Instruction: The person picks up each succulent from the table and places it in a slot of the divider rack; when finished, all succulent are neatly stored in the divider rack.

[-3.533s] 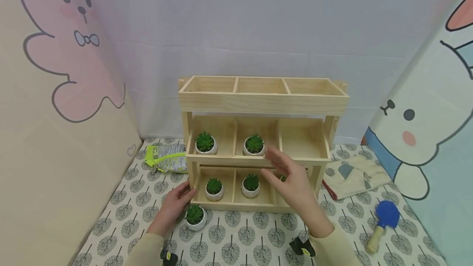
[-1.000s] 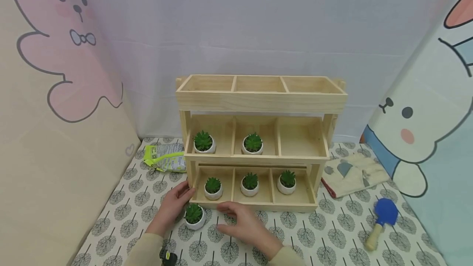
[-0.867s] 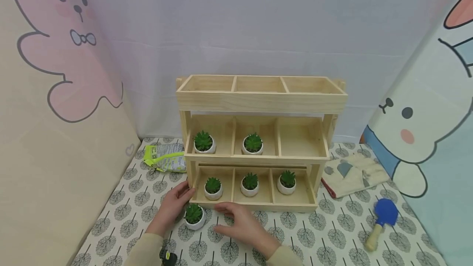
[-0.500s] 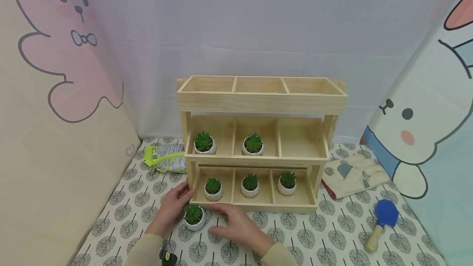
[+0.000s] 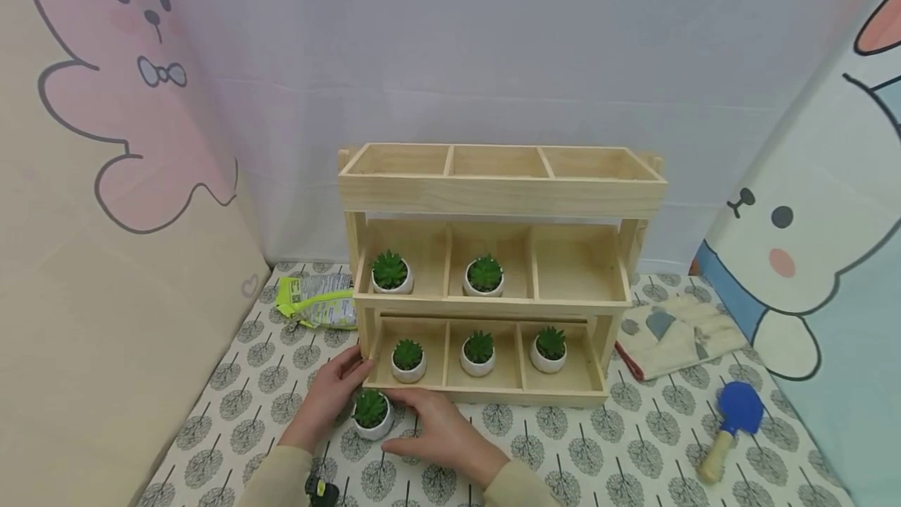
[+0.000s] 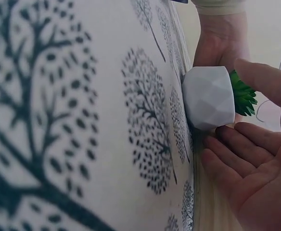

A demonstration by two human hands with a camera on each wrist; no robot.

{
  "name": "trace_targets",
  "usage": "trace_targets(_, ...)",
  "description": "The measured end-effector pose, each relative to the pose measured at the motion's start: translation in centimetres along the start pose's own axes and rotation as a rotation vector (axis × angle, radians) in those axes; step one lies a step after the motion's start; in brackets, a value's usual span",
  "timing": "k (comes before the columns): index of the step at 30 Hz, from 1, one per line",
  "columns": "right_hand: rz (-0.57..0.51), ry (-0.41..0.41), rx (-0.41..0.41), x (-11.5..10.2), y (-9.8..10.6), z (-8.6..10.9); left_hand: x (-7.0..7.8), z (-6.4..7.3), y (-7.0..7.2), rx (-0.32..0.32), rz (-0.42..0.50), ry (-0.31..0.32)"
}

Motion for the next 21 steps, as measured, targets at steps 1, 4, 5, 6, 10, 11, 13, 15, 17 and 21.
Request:
trace_targets(1, 0.001, -0.001, 0.0, 0.0, 0.0, -0.1, 0.0, 0.0, 0.0, -0.001, 0.003, -0.001)
trace_targets(4, 0.005, -0.001, -0.003, -0.1, -0.1, -0.1, 0.0, 0.0, -0.1, 0.001, 0.001, -0.004)
trace_targets(5, 0.001, -0.001, -0.006, -0.1, -0.1, -0.2, 0.0, 0.0, -0.1, 0.001, 0.003, -0.003)
trace_targets(6, 0.0, 0.0, -0.01, -0.2, -0.2, -0.2, 0.0, 0.0, -0.1, 0.002, 0.002, -0.002)
trace_targets(10, 0.012, 0.002, -0.027, -0.2, -0.4, -0.4, 0.0, 0.1, -0.2, -0.002, 0.001, 0.007)
trace_targets(11, 0.013, 0.0, -0.032, -0.3, -0.5, -0.5, 0.1, 0.1, -0.2, -0.003, 0.0, 0.009)
trace_targets(13, 0.018, -0.004, -0.039, -0.3, -0.7, -0.7, 0.1, 0.1, -0.3, -0.004, -0.004, 0.009)
trace_targets(15, 0.021, -0.007, -0.049, -0.3, -0.9, -0.9, 0.2, 0.2, -0.3, -0.002, -0.007, 0.005)
trace_targets(17, 0.018, -0.008, -0.057, -0.3, -1.1, -1.1, 0.2, 0.2, -0.2, 0.002, -0.016, 0.001)
trace_targets(21, 0.048, 0.006, -0.06, -0.2, -1.5, -1.6, 0.3, 0.2, 0.0, 0.002, -0.025, -0.022)
Point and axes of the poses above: each hand's wrist, its own z-axis away from the middle knuckle, its own y-axis out of the back of the hand, x = y × z, the point moved 2 cm from there along -z, towards the middle knuckle, and after that the axes turned 5 degrees about -z, right-handed, at the moved point
